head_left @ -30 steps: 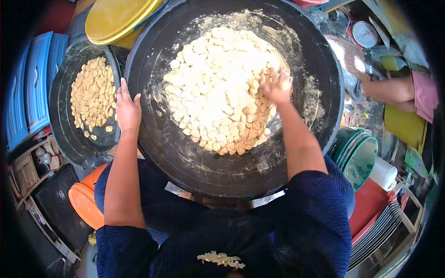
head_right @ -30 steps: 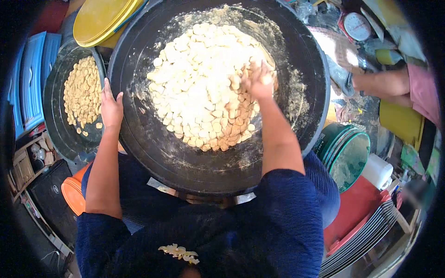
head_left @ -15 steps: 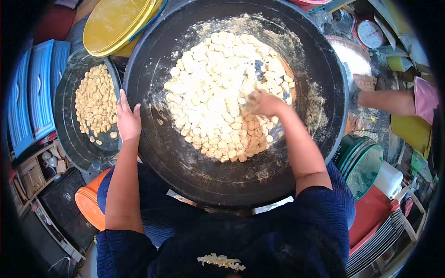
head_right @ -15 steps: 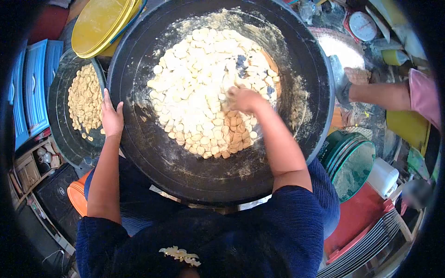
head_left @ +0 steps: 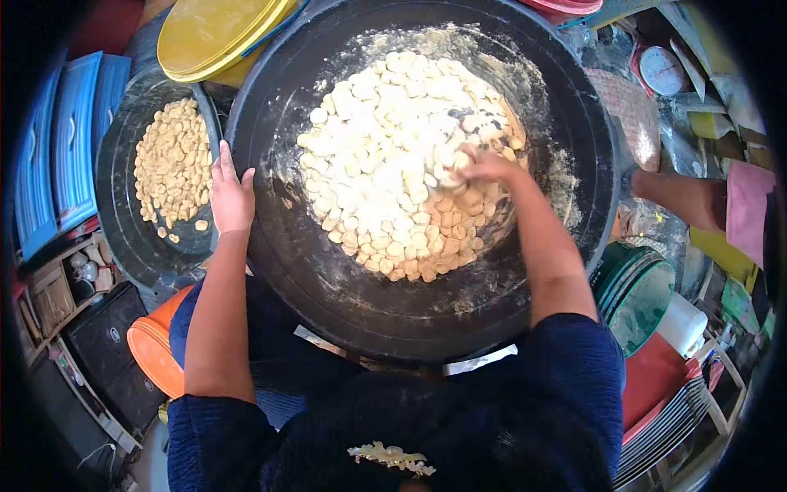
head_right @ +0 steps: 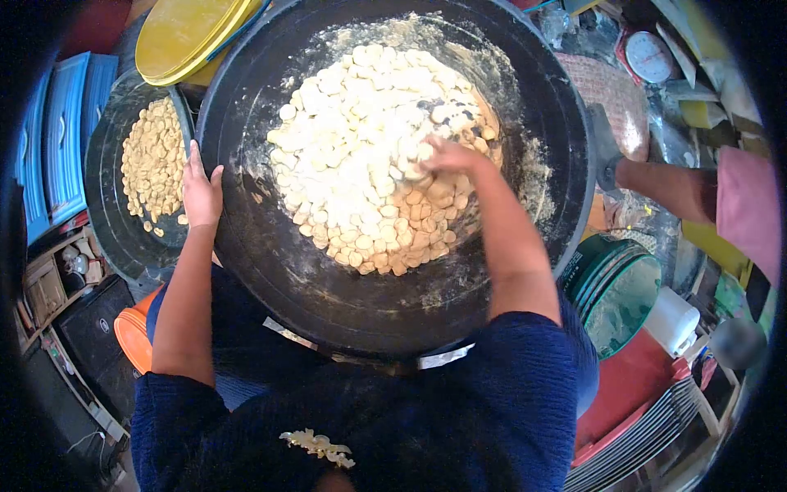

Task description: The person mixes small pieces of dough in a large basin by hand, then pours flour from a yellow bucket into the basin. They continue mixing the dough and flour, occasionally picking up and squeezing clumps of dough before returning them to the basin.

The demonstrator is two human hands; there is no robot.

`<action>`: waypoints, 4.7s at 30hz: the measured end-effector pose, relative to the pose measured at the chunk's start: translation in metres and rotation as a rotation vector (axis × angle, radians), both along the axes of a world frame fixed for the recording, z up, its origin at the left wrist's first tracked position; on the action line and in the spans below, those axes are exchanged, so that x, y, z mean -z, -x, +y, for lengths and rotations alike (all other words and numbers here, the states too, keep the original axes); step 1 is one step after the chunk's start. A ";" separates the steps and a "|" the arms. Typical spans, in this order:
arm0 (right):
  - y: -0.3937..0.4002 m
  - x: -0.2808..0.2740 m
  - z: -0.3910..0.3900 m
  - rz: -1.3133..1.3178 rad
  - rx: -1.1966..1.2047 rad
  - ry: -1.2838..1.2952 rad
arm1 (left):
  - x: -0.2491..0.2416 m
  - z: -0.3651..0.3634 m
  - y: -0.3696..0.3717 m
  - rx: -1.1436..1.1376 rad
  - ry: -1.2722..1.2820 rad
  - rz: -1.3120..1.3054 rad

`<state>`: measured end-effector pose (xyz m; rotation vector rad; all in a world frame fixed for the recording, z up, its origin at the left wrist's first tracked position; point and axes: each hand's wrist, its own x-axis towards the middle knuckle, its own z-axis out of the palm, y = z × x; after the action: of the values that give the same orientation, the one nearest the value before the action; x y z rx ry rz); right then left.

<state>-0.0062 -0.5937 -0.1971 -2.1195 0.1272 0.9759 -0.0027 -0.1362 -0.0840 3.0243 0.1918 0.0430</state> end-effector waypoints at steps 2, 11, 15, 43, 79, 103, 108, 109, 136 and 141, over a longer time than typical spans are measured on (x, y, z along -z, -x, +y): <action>-0.001 -0.039 -0.024 0.230 -0.148 -0.044 | 0.000 -0.001 -0.002 -0.008 0.007 0.000; -0.027 0.086 -0.010 -0.335 0.295 0.330 | -0.002 -0.001 -0.001 0.002 0.034 -0.020; 0.064 0.045 0.115 -0.426 0.267 0.513 | -0.006 -0.006 0.000 -0.039 0.038 0.028; 0.162 -0.324 0.111 -0.744 0.117 -0.314 | -0.159 -0.177 0.144 0.154 2.253 0.956; 0.104 -0.330 0.085 -0.669 -0.199 -0.216 | -0.147 -0.168 0.092 0.011 2.189 1.246; 0.094 -0.318 0.070 -1.126 0.162 -0.076 | -0.143 -0.176 0.086 0.000 2.178 1.176; 0.101 -0.317 0.079 -0.683 -0.208 -0.368 | -0.150 -0.178 0.087 0.074 2.122 1.232; 0.102 -0.319 0.080 -0.651 -0.031 -0.439 | -0.152 -0.177 0.089 0.088 2.078 1.204; 0.116 -0.327 0.098 -0.739 -0.366 -0.258 | -0.131 -0.180 0.091 -0.155 2.240 1.261; 0.113 -0.323 0.092 -0.713 -0.093 -0.214 | -0.127 -0.176 0.090 -0.007 2.260 1.166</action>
<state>-0.1187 -0.5014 0.1256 -2.1535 -0.4145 0.2226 -0.0925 -0.3123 0.0426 0.5348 0.1220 -1.0290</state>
